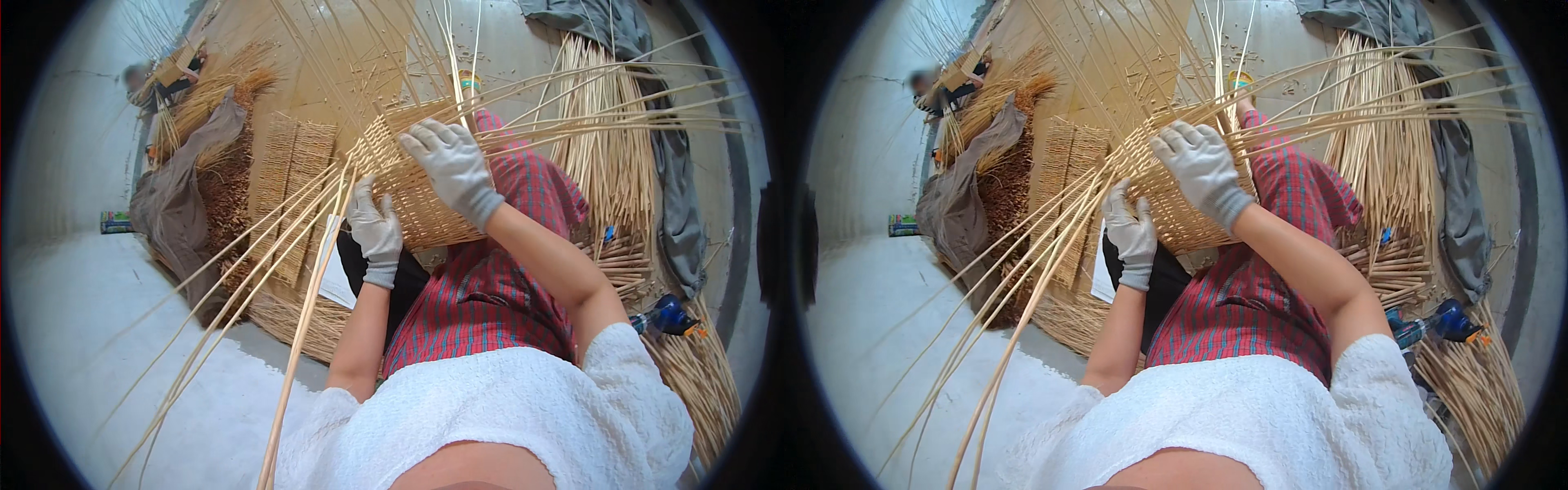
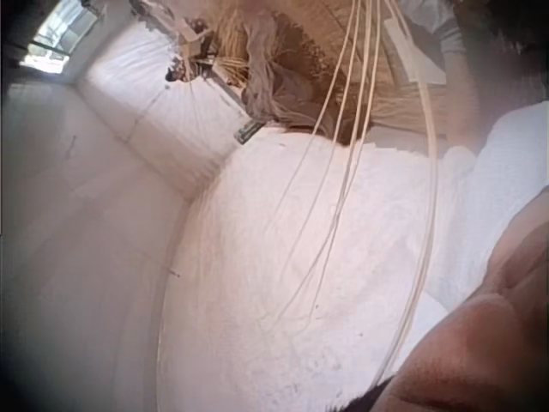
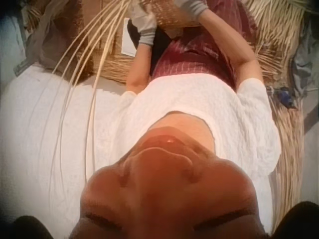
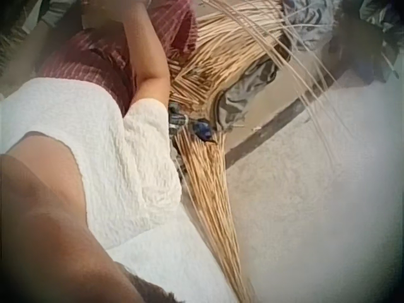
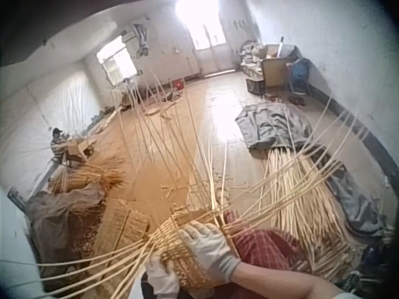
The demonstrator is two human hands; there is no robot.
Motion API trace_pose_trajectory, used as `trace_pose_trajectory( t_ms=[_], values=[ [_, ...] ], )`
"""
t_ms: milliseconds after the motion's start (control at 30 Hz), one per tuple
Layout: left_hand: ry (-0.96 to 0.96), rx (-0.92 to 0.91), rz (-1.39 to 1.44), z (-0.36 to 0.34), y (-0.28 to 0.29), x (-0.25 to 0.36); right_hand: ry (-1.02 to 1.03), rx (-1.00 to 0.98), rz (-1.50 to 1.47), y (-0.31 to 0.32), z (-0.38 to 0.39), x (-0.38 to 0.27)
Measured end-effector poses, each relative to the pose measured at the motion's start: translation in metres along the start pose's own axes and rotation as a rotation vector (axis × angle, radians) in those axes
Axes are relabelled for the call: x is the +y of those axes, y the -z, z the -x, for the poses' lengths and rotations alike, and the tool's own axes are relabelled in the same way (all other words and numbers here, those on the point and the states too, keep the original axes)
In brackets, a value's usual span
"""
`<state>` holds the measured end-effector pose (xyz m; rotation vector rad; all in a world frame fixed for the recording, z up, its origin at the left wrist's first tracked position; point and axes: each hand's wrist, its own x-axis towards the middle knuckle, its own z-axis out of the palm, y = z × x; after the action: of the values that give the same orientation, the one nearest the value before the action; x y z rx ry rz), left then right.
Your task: Weave a willow or wicker basket by hand.
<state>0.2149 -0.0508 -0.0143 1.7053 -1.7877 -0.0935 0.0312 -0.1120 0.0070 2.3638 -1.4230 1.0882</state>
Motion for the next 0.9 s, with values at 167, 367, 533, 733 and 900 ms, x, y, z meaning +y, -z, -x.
trace_pose_trajectory(
  t_ms=[167, 367, 533, 733, 900],
  values=[
    [-0.085, 0.095, 0.376, -0.050, -0.011, 0.017, -0.065, -0.342, -0.251, -0.057, 0.002, 0.022],
    [0.288, 0.513, 1.068, -0.107, 0.006, 0.006, -0.071, -0.298, -0.219, -0.019, 0.027, 0.022],
    [0.117, 0.412, 1.145, -0.073, -0.006, -0.042, -0.327, -0.259, -0.370, -0.012, 0.032, 0.008],
    [-0.019, 0.124, 0.346, -0.077, -0.022, -0.005, -0.822, -0.025, -1.227, -0.028, 0.026, 0.007],
    [-0.017, -0.047, 0.102, -0.060, -0.031, -0.011, -0.420, 0.086, -1.200, -0.047, -0.047, 0.009]
  ],
)
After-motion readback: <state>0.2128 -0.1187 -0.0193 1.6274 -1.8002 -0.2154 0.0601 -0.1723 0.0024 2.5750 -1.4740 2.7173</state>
